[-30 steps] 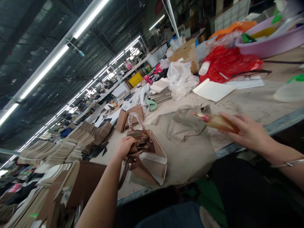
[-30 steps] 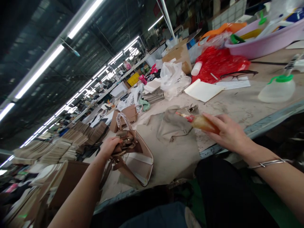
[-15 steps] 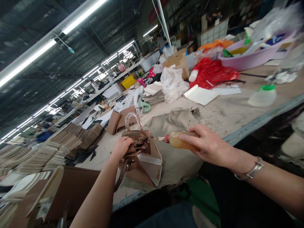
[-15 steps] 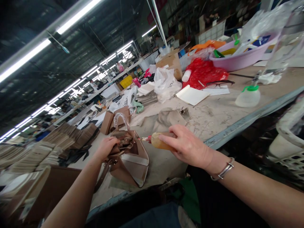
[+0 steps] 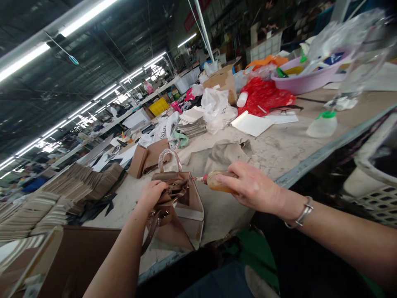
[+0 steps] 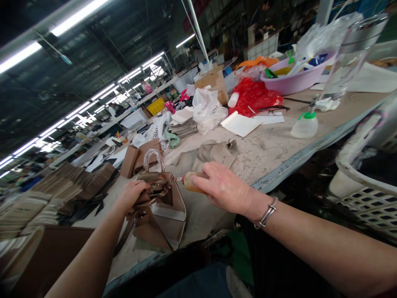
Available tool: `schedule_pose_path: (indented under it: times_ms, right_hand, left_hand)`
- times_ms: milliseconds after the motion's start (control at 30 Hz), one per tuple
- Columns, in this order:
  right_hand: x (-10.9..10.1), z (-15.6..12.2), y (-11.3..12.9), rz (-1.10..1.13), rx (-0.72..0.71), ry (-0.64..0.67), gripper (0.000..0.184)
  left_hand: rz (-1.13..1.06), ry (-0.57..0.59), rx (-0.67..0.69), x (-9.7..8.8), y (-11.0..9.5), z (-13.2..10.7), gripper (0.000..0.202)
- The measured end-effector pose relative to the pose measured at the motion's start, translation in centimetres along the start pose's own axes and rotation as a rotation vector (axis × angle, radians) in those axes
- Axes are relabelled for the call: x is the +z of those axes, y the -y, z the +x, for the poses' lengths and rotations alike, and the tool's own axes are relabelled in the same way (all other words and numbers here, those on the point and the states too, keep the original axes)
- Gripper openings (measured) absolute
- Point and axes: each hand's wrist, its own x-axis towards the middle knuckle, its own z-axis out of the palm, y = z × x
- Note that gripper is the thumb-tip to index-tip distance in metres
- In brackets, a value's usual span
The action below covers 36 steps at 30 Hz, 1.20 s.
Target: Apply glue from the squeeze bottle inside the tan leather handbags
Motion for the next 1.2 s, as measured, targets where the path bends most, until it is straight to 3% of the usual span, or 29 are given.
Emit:
schedule_pose_path:
  times_ms: [400, 767, 1000, 1200]
  right_hand:
    - [0.4, 0.9, 0.6, -0.071, -0.005, -0.023, 0.035]
    - [0.3, 0.2, 1.1, -0.054, -0.024, 0.066, 0.033]
    - [0.7, 0.9, 0.9, -0.105, 0.006, 0.000, 0.034]
    - [1.2, 0.2, 1.4, -0.058, 0.003, 0.088, 0.031]
  left_hand:
    - [0.003, -0.002, 0.015, 0.0, -0.5, -0.2, 0.025]
    - [0.003, -0.007, -0.001, 0.1, -0.7, -0.4, 0.023]
    - [0.018, 0.001, 0.016, 0.0, -0.7, -0.3, 0.024]
    - [0.024, -0.005, 0.002, 0.0, -0.7, -0.3, 0.024]
